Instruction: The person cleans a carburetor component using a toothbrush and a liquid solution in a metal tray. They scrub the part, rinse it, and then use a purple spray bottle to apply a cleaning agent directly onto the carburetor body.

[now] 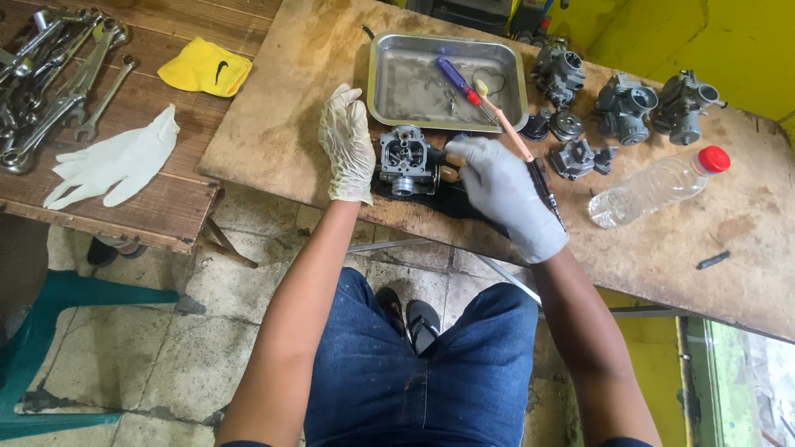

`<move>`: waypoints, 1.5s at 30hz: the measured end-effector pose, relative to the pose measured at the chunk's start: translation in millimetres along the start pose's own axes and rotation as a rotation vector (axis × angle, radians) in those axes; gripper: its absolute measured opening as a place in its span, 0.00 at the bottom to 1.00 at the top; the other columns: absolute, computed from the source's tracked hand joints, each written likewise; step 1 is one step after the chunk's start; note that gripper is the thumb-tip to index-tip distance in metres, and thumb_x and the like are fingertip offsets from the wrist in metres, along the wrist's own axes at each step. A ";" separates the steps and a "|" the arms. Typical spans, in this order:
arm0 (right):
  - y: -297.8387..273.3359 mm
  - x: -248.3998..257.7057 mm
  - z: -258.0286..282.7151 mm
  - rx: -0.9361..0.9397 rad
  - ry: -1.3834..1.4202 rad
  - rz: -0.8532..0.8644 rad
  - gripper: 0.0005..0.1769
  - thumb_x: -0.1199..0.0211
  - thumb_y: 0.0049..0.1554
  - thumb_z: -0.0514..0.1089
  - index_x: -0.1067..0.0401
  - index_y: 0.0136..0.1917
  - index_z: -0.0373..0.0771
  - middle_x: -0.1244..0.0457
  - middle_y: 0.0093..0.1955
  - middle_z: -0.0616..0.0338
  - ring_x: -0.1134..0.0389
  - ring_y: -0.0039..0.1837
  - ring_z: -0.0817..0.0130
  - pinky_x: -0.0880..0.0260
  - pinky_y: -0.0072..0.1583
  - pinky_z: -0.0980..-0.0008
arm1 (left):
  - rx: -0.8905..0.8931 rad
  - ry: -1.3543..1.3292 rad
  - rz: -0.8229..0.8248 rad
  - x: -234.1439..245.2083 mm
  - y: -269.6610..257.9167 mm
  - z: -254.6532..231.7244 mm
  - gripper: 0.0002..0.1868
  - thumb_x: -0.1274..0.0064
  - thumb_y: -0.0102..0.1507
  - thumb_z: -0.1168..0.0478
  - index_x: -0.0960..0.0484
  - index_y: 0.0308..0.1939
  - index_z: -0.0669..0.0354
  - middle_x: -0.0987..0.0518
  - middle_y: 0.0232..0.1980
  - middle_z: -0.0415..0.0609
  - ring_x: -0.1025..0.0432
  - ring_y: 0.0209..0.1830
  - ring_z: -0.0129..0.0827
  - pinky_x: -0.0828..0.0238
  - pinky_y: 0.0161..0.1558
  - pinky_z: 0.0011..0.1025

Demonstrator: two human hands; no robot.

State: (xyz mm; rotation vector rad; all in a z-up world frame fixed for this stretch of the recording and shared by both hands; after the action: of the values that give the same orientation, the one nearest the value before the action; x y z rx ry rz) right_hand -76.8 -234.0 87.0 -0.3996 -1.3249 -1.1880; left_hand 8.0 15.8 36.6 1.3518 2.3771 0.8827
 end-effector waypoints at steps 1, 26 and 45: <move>1.8 -5.5 -3.8 -0.001 0.001 0.000 0.30 0.36 0.55 0.37 0.27 0.70 0.55 0.33 0.60 0.58 0.30 0.61 0.53 0.27 0.58 0.56 | 0.001 0.001 0.001 0.2 -0.6 0.7 0.14 0.56 0.71 0.48 0.19 0.52 0.46 0.22 0.58 0.53 0.28 0.62 0.48 0.35 0.65 0.42; 12.4 18.0 -4.6 -0.300 -0.240 0.132 0.12 0.40 0.60 0.50 0.23 0.56 0.53 0.31 0.49 0.57 0.27 0.55 0.54 0.25 0.57 0.50 | 0.054 0.013 0.032 1.6 0.6 -6.6 0.17 0.57 0.71 0.44 0.19 0.52 0.44 0.20 0.57 0.50 0.26 0.59 0.47 0.34 0.64 0.41; 138.5 14.2 -61.4 -0.441 -0.469 0.604 0.20 0.44 0.56 0.41 0.19 0.58 0.54 0.28 0.56 0.61 0.29 0.57 0.54 0.25 0.57 0.53 | 0.006 0.032 0.077 -0.4 5.5 -10.7 0.16 0.57 0.70 0.51 0.20 0.52 0.55 0.21 0.58 0.51 0.28 0.64 0.41 0.35 0.66 0.40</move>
State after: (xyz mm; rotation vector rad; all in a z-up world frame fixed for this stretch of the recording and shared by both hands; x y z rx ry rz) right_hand 67.6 -232.7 134.8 -1.3619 -1.1848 -0.8808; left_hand 6.6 13.5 48.3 1.4505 2.3670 0.9254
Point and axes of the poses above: each hand's wrist, its own y-axis towards the middle knuckle, its own x-axis out of the back of the hand, z = x × y, the point moved 3 cm from there along y, towards the middle knuckle
